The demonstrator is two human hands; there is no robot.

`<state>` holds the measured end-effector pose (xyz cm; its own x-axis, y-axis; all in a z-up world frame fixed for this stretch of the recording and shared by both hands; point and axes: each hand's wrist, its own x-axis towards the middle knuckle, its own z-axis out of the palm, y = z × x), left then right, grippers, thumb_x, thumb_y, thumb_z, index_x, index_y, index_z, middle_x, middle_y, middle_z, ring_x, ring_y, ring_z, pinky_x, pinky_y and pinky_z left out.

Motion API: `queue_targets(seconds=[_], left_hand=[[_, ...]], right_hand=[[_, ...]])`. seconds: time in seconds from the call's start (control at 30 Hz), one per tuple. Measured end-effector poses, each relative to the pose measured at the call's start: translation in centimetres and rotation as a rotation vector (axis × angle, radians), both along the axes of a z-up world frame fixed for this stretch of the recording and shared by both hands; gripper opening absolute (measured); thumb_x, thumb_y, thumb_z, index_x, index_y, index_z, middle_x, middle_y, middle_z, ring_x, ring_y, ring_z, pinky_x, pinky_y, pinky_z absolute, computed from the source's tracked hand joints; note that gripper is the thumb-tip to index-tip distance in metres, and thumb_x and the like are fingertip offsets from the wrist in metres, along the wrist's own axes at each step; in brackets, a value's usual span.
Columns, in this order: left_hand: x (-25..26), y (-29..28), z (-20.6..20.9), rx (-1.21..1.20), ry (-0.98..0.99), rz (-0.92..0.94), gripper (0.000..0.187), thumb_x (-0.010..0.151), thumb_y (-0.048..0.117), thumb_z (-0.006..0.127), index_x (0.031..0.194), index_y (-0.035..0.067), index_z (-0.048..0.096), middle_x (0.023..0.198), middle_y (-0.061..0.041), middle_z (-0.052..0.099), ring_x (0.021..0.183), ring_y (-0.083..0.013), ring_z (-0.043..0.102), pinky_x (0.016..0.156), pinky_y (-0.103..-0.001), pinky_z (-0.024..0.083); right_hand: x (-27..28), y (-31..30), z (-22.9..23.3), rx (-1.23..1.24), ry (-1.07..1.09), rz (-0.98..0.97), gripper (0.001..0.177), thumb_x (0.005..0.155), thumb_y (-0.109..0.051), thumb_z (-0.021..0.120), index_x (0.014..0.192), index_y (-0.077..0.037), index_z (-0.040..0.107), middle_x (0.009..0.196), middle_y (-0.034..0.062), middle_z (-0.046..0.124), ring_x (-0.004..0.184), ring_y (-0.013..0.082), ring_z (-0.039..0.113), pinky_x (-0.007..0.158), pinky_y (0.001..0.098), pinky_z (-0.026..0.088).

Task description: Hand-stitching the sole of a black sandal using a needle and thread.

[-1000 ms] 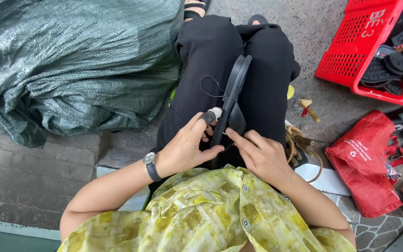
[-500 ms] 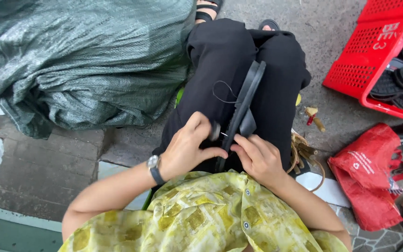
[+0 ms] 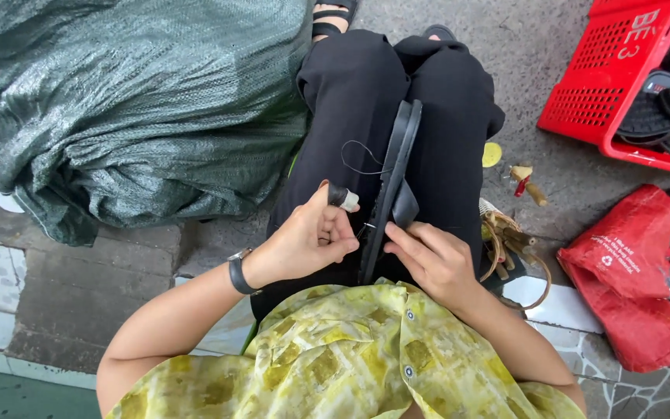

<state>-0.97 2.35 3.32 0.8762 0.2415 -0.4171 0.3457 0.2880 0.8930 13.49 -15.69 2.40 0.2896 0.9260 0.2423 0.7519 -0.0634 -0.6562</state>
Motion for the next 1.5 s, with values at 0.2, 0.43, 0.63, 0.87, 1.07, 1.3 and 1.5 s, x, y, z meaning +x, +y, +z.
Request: queue_targets(seconds=[0.2, 0.43, 0.63, 0.87, 1.07, 1.3, 1.5], left_hand=[[1.7, -1.5, 1.3, 0.602, -0.089, -0.008, 0.030, 0.077, 0.013, 0.072, 0.088, 0.000, 0.048, 0.081, -0.011, 0.058, 0.055, -0.0178, 0.056, 0.043, -0.027, 0.045], [1.0, -2.6, 0.7, 0.926, -0.084, -0.199, 0.033, 0.079, 0.021, 0.071, 0.090, -0.001, 0.049, 0.090, -0.013, 0.048, 0.078, -0.0306, 0.046, 0.053, -0.040, 0.043], [2.0, -2.0, 1.8, 1.020, -0.476, -0.096, 0.023, 0.081, 0.009, 0.060, 0.061, 0.011, 0.048, 0.067, 0.001, 0.039, 0.057, -0.0224, 0.048, 0.046, -0.028, 0.040], [0.5, -3.3, -0.4, 1.190, -0.492, -0.070, 0.026, 0.092, 0.017, 0.055, 0.067, 0.011, 0.054, 0.067, 0.000, 0.040, 0.055, -0.0198, 0.046, 0.047, -0.027, 0.039], [2.2, -3.8, 1.0, 1.306, -0.457, -0.067, 0.021, 0.090, 0.014, 0.057, 0.070, 0.009, 0.053, 0.067, -0.004, 0.042, 0.057, -0.0221, 0.047, 0.050, -0.031, 0.037], [2.0, -3.7, 0.6, 1.308, -0.415, -0.114, 0.020, 0.086, 0.020, 0.065, 0.075, 0.008, 0.054, 0.069, -0.004, 0.042, 0.058, -0.0228, 0.047, 0.050, -0.032, 0.036], [1.1, -4.3, -0.3, 1.360, -0.444, -0.068, 0.019, 0.090, 0.014, 0.060, 0.073, 0.008, 0.054, 0.067, -0.004, 0.040, 0.056, -0.0220, 0.045, 0.051, -0.030, 0.035]], right_hand=[[1.9, -1.0, 2.8, -0.236, -0.313, 0.138, 0.040, 0.093, -0.012, 0.043, 0.129, -0.020, 0.058, 0.074, 0.0005, 0.048, 0.048, 0.0138, 0.054, 0.047, 0.0267, 0.050], [3.1, -6.1, 4.4, -0.562, -0.578, 0.103, 0.048, 0.092, -0.022, 0.053, 0.137, -0.041, 0.051, 0.087, -0.0063, 0.047, 0.040, 0.0082, 0.040, 0.038, 0.0235, 0.030], [2.4, -3.3, 4.6, -0.382, -0.106, 0.224, 0.045, 0.090, -0.018, 0.042, 0.132, -0.032, 0.052, 0.088, 0.0004, 0.054, 0.046, 0.0184, 0.063, 0.047, 0.0333, 0.059], [2.0, -3.0, 0.9, -0.140, 0.162, -0.001, 0.022, 0.082, -0.019, 0.065, 0.103, -0.013, 0.067, 0.100, -0.0020, 0.063, 0.059, 0.0158, 0.067, 0.050, 0.0276, 0.055], [2.1, -2.0, 2.1, -0.089, 0.175, -0.113, 0.013, 0.083, -0.010, 0.068, 0.096, -0.007, 0.067, 0.102, 0.0064, 0.059, 0.065, 0.0215, 0.068, 0.046, 0.0297, 0.054], [2.1, -1.8, 2.0, -0.128, 0.083, -0.084, 0.011, 0.083, -0.011, 0.068, 0.094, -0.010, 0.068, 0.099, 0.0038, 0.060, 0.061, 0.0167, 0.066, 0.045, 0.0300, 0.053], [2.0, -1.1, 2.9, -0.150, -0.054, -0.049, 0.005, 0.086, -0.014, 0.064, 0.090, -0.012, 0.066, 0.092, 0.0012, 0.057, 0.058, 0.0157, 0.065, 0.048, 0.0270, 0.052]])
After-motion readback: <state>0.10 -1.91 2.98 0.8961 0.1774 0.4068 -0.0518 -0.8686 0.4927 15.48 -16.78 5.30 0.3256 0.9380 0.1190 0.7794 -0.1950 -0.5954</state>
